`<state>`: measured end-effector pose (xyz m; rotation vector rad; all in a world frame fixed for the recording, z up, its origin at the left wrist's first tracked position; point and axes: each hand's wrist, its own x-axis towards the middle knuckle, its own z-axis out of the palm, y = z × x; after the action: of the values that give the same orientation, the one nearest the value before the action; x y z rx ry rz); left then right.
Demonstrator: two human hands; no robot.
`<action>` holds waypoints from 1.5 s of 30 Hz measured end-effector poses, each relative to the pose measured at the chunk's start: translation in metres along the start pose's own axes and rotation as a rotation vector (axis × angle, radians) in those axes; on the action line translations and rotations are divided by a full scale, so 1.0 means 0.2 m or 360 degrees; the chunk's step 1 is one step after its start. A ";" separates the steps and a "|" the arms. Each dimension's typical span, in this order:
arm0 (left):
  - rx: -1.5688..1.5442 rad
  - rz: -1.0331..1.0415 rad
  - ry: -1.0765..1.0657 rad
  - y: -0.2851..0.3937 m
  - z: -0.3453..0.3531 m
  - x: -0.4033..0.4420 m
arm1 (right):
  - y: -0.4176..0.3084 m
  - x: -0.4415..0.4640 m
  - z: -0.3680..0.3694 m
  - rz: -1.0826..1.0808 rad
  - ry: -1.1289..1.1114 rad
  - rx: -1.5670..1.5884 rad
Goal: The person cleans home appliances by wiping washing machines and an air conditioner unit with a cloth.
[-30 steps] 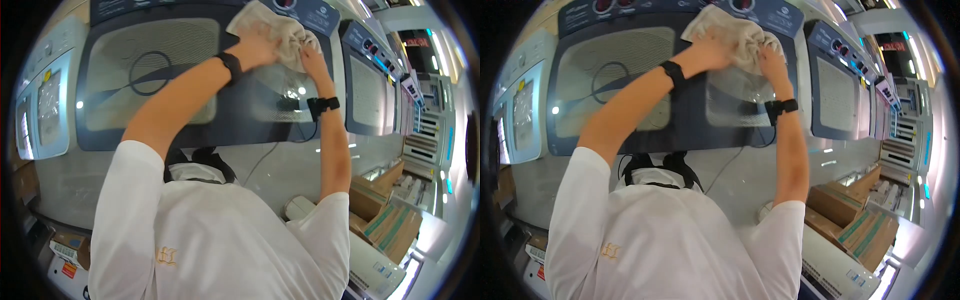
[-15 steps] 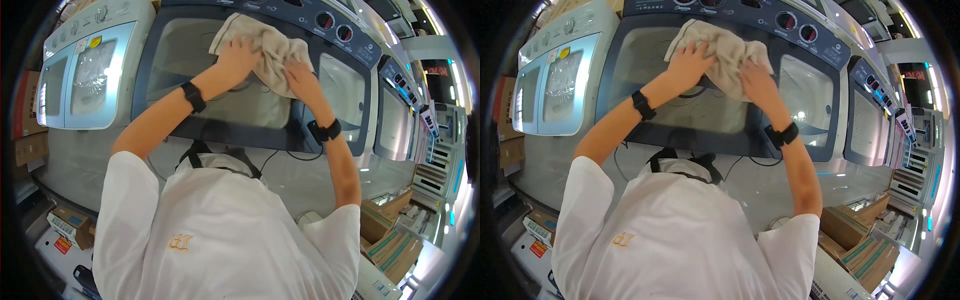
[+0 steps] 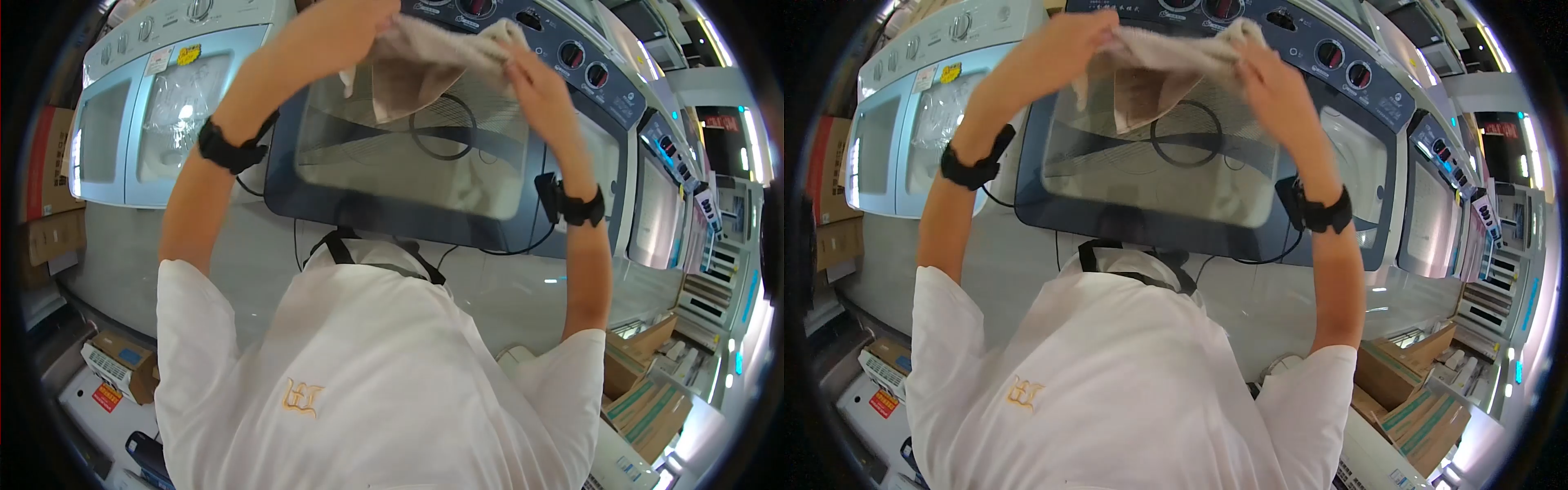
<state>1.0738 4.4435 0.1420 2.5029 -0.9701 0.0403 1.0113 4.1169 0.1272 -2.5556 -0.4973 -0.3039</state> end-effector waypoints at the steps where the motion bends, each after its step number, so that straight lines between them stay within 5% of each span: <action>1: 0.0006 -0.0041 0.0067 0.02 -0.09 0.02 | -0.06 0.05 -0.06 0.0025 0.0036 0.0023; 3: 0.0100 0.0116 0.0405 0.10 -0.19 -0.08 | -0.16 0.09 -0.13 0.0069 0.0004 0.0092; 6: 0.0015 0.0211 0.0237 0.24 -0.20 -0.37 | -0.12 -0.09 -0.09 -0.0260 -0.0170 -0.0310; 8: -0.0168 0.0350 0.0182 0.26 -0.04 -0.57 | -0.17 -0.28 -0.04 -0.0177 -0.0457 0.0111; 13: -0.0541 0.0101 -0.0303 0.28 0.26 -0.89 | -0.37 -0.66 0.14 0.0297 -0.0936 0.0076; 25: 0.0255 -0.0384 0.0011 0.40 0.65 -0.73 | -0.26 -0.57 0.36 0.0078 -0.0478 -0.0430; 31: 0.0218 -0.0422 0.0038 0.46 0.67 -0.86 | -0.32 -0.75 0.43 -0.0022 -0.0586 -0.0208; 42: 0.0322 -0.0525 0.0379 0.35 0.78 -0.60 | -0.12 -0.21 0.54 -0.0429 -0.0166 -0.1120; 45: 0.0297 -0.0589 0.0341 0.31 0.77 -0.70 | -0.23 -0.18 0.67 -0.0670 -0.0465 -0.0742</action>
<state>0.9072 4.4275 0.0032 2.7389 -0.4259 0.2876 0.9759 4.2134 0.0235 -2.9427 -1.2052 -0.2085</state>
